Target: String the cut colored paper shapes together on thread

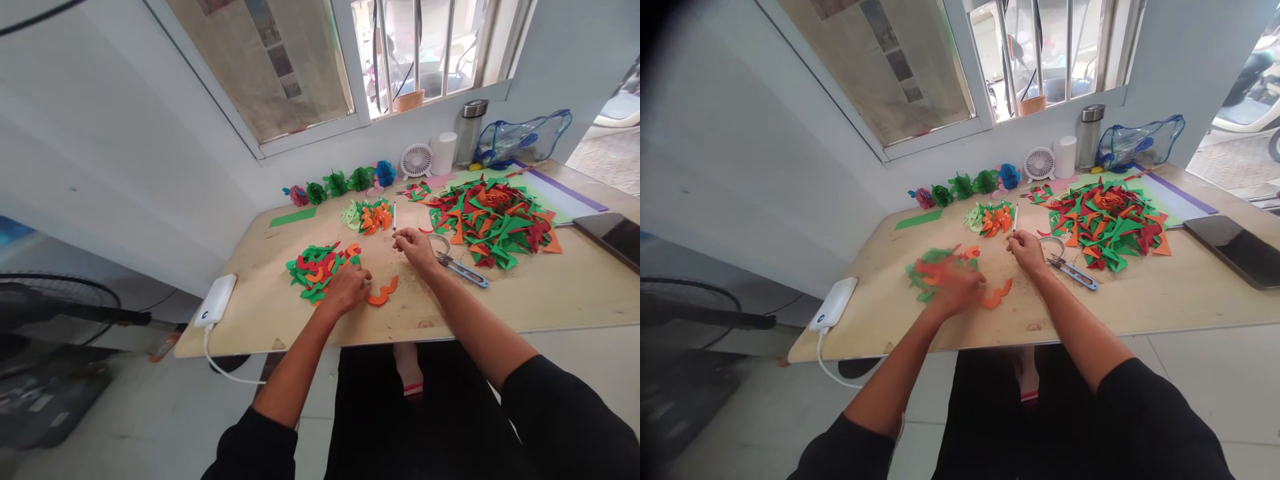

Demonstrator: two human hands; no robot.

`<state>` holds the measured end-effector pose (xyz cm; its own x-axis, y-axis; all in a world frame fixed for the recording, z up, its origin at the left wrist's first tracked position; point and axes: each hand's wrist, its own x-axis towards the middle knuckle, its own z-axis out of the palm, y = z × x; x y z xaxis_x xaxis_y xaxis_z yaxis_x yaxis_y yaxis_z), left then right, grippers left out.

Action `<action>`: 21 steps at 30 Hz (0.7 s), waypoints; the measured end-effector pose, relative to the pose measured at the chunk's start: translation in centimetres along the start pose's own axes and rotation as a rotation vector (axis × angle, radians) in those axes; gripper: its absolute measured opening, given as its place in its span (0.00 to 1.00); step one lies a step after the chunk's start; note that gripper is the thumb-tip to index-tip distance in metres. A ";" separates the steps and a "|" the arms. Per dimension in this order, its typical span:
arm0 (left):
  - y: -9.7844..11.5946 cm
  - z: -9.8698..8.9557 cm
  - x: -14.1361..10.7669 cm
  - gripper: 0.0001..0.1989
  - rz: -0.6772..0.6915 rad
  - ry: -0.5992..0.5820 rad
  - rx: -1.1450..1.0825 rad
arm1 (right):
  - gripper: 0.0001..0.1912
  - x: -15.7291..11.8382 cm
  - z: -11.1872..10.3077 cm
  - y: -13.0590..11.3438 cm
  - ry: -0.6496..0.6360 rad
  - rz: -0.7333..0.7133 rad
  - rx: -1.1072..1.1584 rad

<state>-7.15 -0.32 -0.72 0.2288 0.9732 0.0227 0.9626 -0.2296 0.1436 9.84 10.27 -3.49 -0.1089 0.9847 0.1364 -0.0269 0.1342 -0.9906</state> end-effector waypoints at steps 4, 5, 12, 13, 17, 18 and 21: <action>1.1 -0.2 -0.6 0.09 0.072 -0.030 -0.051 | 0.07 0.1 0.0 0.3 -0.013 -0.023 -0.043; 1.1 -0.4 -0.9 0.09 0.078 -0.014 -0.055 | 0.07 0.1 0.0 0.4 -0.013 -0.025 -0.051; 0.8 0.1 -5.9 0.13 0.004 0.139 0.030 | 0.07 0.3 -0.2 0.8 -0.029 -0.021 -0.091; 1.1 0.5 -6.9 0.14 0.024 0.147 0.031 | 0.07 0.3 -0.2 0.8 -0.030 -0.020 -0.099; 2.2 1.5 -10.6 0.12 0.011 0.272 0.017 | 0.08 0.3 -0.1 0.8 -0.046 -0.033 -0.124; 2.2 1.4 -11.5 0.12 -0.032 0.313 -0.011 | 0.08 0.3 -0.1 0.7 -0.050 -0.039 -0.129; 1.8 1.0 -13.4 0.16 -0.181 0.375 -0.048 | 0.08 0.1 0.0 0.4 -0.053 -0.056 -0.158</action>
<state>-8.30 -13.79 -1.70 -0.0203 0.9365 0.3500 0.9726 -0.0626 0.2239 9.84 10.46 -3.90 -0.1644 0.9683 0.1880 0.1213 0.2090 -0.9704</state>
